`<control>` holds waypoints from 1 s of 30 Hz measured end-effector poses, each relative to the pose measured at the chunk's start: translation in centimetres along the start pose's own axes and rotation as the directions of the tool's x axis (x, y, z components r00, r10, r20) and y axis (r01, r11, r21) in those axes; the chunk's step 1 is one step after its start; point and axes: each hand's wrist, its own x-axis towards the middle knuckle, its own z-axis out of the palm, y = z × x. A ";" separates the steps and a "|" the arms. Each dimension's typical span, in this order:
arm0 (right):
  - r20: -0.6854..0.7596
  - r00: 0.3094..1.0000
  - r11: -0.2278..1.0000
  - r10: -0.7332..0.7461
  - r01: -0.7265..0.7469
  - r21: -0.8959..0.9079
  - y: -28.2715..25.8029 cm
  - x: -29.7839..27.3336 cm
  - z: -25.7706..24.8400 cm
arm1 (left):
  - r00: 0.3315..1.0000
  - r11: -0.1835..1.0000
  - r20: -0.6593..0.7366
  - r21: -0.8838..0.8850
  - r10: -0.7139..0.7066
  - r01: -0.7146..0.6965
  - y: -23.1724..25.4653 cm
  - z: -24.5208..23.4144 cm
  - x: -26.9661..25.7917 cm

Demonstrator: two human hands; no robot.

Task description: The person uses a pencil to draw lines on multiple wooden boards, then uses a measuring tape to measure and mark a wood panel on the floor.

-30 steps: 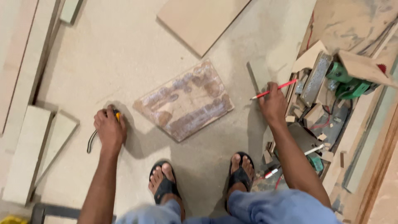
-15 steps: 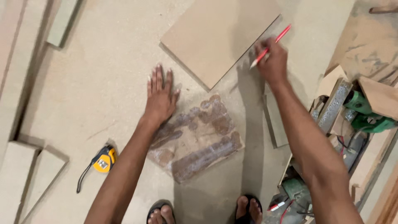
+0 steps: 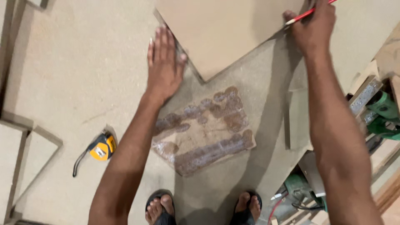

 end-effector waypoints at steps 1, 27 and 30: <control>-0.037 0.999 0.999 -0.031 0.030 -0.016 -1.3 -0.9 0.2 | 0.998 0.997 -0.065 -0.080 -0.001 -0.004 -0.8 0.0 0.5; 0.253 0.966 0.936 0.058 -0.141 0.324 -17.1 -32.5 -8.7 | 0.954 0.930 -0.203 -0.338 -0.220 0.143 -3.0 -0.8 -29.5; 0.307 0.946 0.929 0.103 -0.202 0.310 -19.9 -36.8 -9.4 | 0.923 0.818 -0.064 -0.488 -0.380 0.303 -0.4 1.7 -35.3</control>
